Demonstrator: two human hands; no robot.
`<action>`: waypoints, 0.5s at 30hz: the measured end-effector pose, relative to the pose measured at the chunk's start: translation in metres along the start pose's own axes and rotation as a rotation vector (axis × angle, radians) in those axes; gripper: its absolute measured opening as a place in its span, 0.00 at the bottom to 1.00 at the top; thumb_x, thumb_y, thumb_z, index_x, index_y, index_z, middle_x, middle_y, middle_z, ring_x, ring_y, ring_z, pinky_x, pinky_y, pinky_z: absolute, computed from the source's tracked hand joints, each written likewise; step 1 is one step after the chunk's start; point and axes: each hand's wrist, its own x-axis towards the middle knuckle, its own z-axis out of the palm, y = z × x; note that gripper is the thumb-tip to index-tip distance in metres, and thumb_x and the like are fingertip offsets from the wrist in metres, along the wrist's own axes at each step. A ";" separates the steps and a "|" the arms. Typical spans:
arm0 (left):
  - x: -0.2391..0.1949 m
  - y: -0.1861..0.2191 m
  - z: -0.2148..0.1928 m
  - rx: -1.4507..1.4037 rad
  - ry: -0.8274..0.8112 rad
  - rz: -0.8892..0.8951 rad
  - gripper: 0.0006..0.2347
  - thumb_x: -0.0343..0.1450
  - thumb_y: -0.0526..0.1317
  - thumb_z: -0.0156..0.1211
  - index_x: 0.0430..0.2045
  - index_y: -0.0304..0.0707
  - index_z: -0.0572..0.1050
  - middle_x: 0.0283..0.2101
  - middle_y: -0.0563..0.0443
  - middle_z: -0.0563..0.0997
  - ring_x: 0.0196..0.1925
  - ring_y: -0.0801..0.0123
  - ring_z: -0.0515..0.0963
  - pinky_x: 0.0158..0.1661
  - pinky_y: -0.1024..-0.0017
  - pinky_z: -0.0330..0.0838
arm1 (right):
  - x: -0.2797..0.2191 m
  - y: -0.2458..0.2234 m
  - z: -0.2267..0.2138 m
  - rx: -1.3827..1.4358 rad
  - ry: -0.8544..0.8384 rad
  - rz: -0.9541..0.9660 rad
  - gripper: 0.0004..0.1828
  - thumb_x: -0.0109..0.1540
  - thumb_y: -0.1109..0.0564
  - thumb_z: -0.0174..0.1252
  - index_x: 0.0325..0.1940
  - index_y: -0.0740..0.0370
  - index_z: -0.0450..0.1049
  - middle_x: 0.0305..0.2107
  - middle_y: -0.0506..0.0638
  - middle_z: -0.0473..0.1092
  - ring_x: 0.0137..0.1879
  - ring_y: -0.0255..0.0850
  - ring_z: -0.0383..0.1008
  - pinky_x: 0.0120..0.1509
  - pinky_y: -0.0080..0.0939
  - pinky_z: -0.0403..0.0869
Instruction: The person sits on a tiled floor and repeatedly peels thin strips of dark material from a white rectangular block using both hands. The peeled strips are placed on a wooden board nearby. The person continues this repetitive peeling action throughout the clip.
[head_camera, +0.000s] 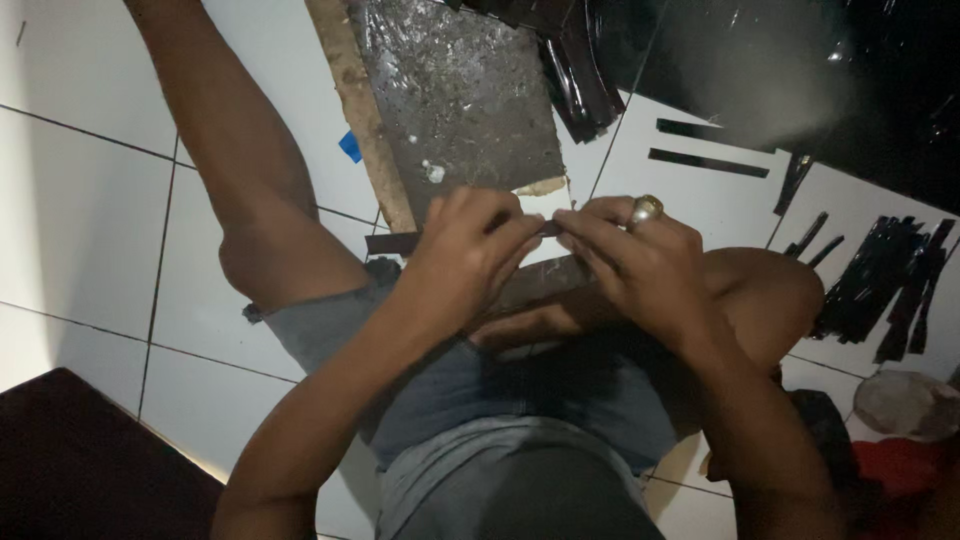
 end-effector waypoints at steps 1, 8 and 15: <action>0.000 0.000 -0.001 0.008 0.022 0.019 0.10 0.72 0.36 0.66 0.46 0.38 0.81 0.47 0.47 0.78 0.51 0.57 0.75 0.48 0.60 0.67 | -0.001 0.002 0.000 -0.004 -0.005 -0.012 0.14 0.63 0.60 0.68 0.53 0.54 0.81 0.42 0.49 0.78 0.44 0.40 0.79 0.44 0.39 0.77; -0.003 -0.003 -0.008 0.112 -0.035 0.161 0.16 0.67 0.32 0.62 0.49 0.30 0.79 0.49 0.44 0.77 0.54 0.56 0.76 0.50 0.61 0.69 | -0.004 0.003 0.003 -0.165 0.065 -0.172 0.20 0.59 0.62 0.68 0.55 0.55 0.81 0.40 0.47 0.78 0.40 0.41 0.78 0.41 0.40 0.76; 0.004 0.002 -0.005 0.156 -0.067 0.144 0.17 0.67 0.32 0.62 0.50 0.30 0.78 0.48 0.45 0.76 0.54 0.57 0.76 0.53 0.62 0.70 | -0.012 0.015 0.001 -0.019 -0.134 0.088 0.18 0.64 0.63 0.63 0.57 0.53 0.82 0.40 0.52 0.79 0.30 0.36 0.74 0.29 0.35 0.71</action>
